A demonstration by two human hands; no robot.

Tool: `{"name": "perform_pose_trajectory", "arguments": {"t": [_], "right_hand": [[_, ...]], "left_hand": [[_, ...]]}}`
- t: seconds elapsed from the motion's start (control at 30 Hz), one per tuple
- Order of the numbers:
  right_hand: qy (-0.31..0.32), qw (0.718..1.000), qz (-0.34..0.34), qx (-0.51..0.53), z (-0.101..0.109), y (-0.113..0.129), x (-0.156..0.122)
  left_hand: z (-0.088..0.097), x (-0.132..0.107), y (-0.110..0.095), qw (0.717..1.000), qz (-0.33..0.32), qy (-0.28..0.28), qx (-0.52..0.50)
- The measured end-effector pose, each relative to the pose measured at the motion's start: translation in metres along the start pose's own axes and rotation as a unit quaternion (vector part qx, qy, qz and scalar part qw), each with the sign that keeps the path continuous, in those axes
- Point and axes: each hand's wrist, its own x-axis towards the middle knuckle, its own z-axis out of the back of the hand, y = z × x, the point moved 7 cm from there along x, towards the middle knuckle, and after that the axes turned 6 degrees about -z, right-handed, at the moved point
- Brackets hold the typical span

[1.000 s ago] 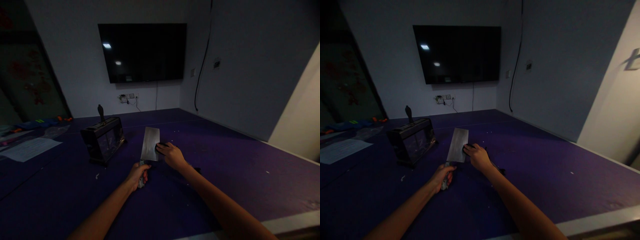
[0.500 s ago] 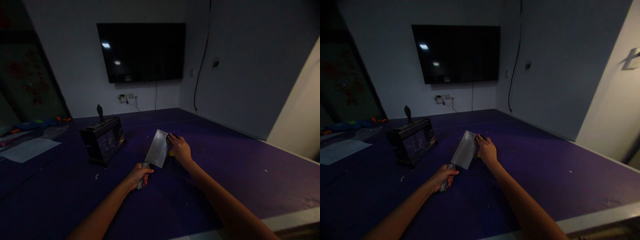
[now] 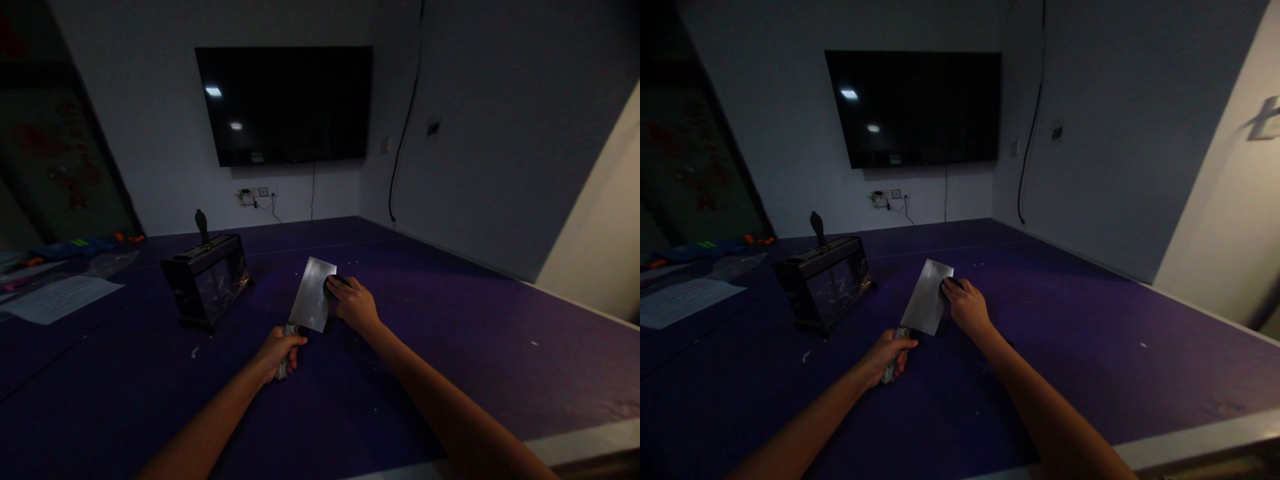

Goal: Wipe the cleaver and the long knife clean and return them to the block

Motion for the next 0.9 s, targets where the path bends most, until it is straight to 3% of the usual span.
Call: {"name": "perform_pose_trajectory", "arguments": {"t": [0.27,0.6,0.9], "right_hand": [[0.023,0.995,0.088,0.031,-0.001,0.035,-0.008],[0.085,0.974,0.199,0.070,0.000,0.081,-0.024],[0.087,0.976,0.188,0.062,-0.001,0.078,-0.020]], "left_hand": [[0.005,0.000,0.001,0.998,0.015,-0.053,-0.021],[0.004,0.001,0.001,0.998,0.008,-0.051,-0.045],[-0.001,0.003,0.005,1.000,0.012,-0.009,-0.012]]}}
